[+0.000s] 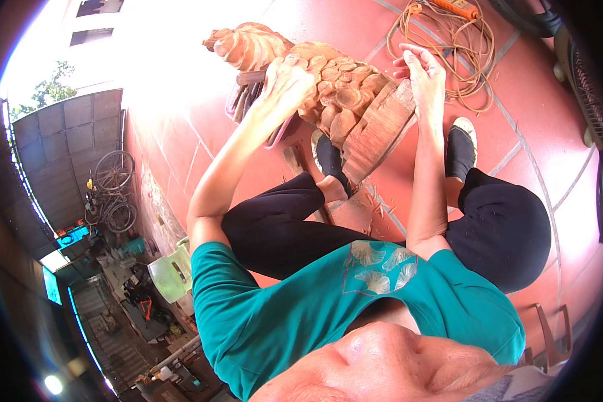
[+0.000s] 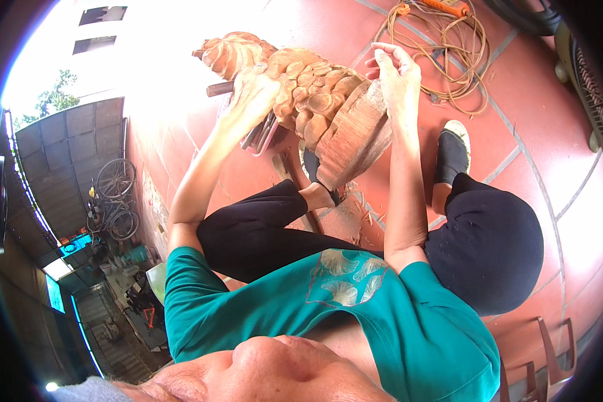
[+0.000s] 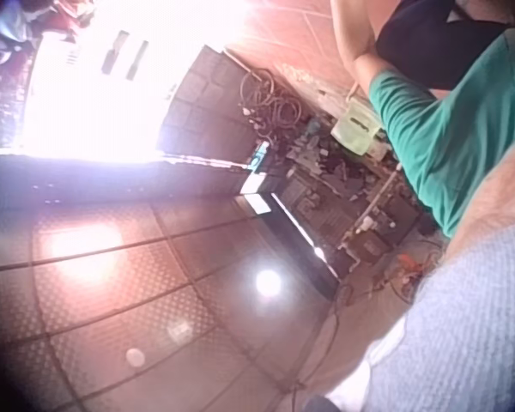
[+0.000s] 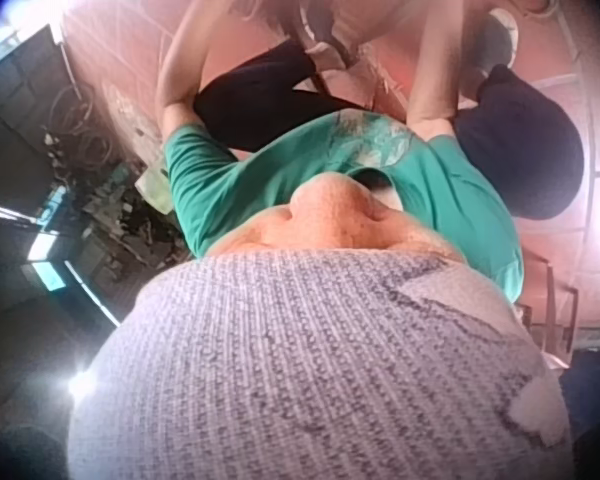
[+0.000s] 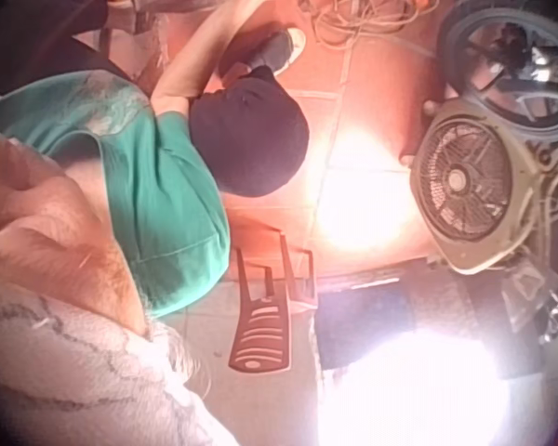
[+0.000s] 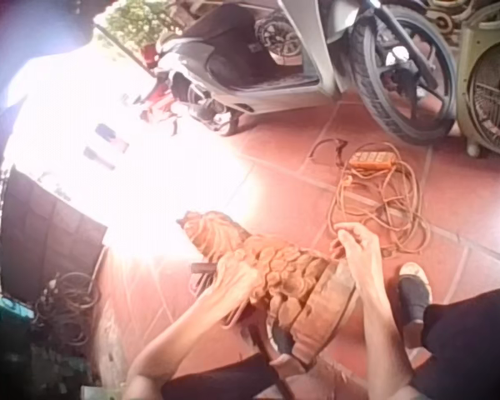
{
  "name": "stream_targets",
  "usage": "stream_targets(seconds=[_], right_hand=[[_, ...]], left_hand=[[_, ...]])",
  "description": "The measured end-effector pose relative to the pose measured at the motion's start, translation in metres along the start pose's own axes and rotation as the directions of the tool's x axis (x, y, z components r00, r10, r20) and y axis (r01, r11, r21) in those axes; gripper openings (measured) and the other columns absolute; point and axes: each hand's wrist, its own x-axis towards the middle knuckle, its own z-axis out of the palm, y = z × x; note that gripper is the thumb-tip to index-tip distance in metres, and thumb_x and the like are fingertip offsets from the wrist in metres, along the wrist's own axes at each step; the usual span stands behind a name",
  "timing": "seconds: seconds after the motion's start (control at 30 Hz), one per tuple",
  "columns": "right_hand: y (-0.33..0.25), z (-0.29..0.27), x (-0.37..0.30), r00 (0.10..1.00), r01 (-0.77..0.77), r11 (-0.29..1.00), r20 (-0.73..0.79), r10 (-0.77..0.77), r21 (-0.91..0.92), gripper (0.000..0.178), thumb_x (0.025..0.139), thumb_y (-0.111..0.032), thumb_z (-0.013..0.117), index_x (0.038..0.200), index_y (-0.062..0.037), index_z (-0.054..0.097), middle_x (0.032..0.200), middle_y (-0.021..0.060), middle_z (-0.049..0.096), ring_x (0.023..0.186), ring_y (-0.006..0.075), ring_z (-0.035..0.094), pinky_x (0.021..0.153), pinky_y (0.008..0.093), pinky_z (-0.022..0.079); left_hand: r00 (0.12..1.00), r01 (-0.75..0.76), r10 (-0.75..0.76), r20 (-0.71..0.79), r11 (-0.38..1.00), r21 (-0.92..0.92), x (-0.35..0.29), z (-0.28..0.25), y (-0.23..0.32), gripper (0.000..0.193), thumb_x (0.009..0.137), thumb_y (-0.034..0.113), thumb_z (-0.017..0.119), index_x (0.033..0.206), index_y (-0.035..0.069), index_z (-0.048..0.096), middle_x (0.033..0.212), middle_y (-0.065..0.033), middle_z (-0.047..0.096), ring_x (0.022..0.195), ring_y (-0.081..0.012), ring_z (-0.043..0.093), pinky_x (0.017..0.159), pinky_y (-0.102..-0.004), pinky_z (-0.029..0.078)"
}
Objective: The person carves a wooden sculpture using a rotary tool and hand chisels. They switch between power carving and manual chiseling, removing wood shavings and refining the surface details of the sculpture.
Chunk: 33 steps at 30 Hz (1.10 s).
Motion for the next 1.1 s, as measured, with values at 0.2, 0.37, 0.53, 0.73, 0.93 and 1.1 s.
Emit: stream_targets(seconds=[0.2, 0.37, 0.53, 0.73, 0.93, 1.1], right_hand=[[0.002, 0.000, 0.002, 1.000, -0.009, 1.000, 0.001, 0.009, 0.005, 0.022, 0.096, -0.017, 0.060, 0.112, -0.0031, 0.068, 0.082, 0.0057, 0.068, 0.065, 0.0112, 0.062, 0.062, 0.0244, 0.050], [-0.001, 0.001, 0.002, 1.000, -0.027, 0.999, 0.004, 0.027, 0.020, 0.022, 0.096, -0.016, 0.059, 0.112, -0.0028, 0.068, 0.081, 0.0057, 0.068, 0.065, 0.0110, 0.062, 0.062, 0.0245, 0.050], [0.001, 0.002, 0.002, 1.000, -0.018, 0.999, 0.015, 0.018, 0.029, 0.022, 0.096, -0.015, 0.059, 0.111, -0.0026, 0.068, 0.081, 0.0058, 0.068, 0.065, 0.0108, 0.062, 0.062, 0.0243, 0.051], [0.005, -0.001, 0.003, 1.000, -0.004, 0.999, 0.007, 0.004, 0.047, 0.022, 0.096, -0.016, 0.059, 0.111, -0.0024, 0.069, 0.082, 0.0061, 0.069, 0.065, 0.0106, 0.062, 0.061, 0.0244, 0.051], [0.002, -0.001, 0.003, 1.000, -0.003, 1.000, 0.016, 0.002, 0.019, 0.022, 0.097, -0.016, 0.060, 0.111, -0.0023, 0.068, 0.082, 0.0065, 0.069, 0.065, 0.0111, 0.063, 0.062, 0.0246, 0.051], [0.006, -0.001, 0.005, 1.000, -0.007, 1.000, 0.005, 0.007, 0.013, 0.023, 0.097, -0.018, 0.060, 0.112, -0.0026, 0.068, 0.082, 0.0065, 0.069, 0.066, 0.0116, 0.063, 0.061, 0.0252, 0.051]], left_hand=[[0.997, -0.069, 0.066, 0.049, 0.996, 0.058, 0.003, 0.019, 0.003, 0.013, 0.073, 0.010, 0.061, 0.080, 0.000, 0.066, 0.087, -0.0182, 0.066, 0.094, -0.0336, 0.061, 0.080, -0.0445, 0.047], [0.920, -0.294, 0.313, -0.235, 0.949, 0.113, -0.015, 0.026, 0.003, 0.018, 0.075, 0.011, 0.060, 0.089, 0.000, 0.066, 0.090, -0.0186, 0.066, 0.097, -0.0325, 0.063, 0.077, -0.0425, 0.050], [0.994, -0.043, 0.040, 0.106, 0.999, 0.018, -0.010, 0.005, 0.005, 0.012, 0.076, 0.011, 0.059, 0.076, 0.002, 0.066, 0.084, -0.0167, 0.066, 0.083, -0.0319, 0.065, 0.068, -0.0425, 0.050], [0.997, 0.004, 0.004, 0.081, 0.996, -0.088, -0.007, 0.000, 0.003, 0.009, 0.074, 0.011, 0.060, 0.073, 0.004, 0.064, 0.077, -0.0149, 0.063, 0.083, -0.0334, 0.061, 0.067, -0.0436, 0.048], [0.984, -0.128, 0.103, -0.146, 0.976, -0.177, -0.029, 0.021, 0.000, 0.006, 0.077, 0.010, 0.059, 0.075, 0.004, 0.058, 0.071, -0.0154, 0.058, 0.073, -0.0368, 0.059, 0.063, -0.0458, 0.045], [0.999, 0.025, -0.033, -0.027, 0.971, -0.238, -0.035, 0.004, -0.002, 0.008, 0.079, 0.009, 0.057, 0.078, 0.002, 0.059, 0.072, -0.0196, 0.057, 0.076, -0.0382, 0.058, 0.068, -0.0452, 0.045]])
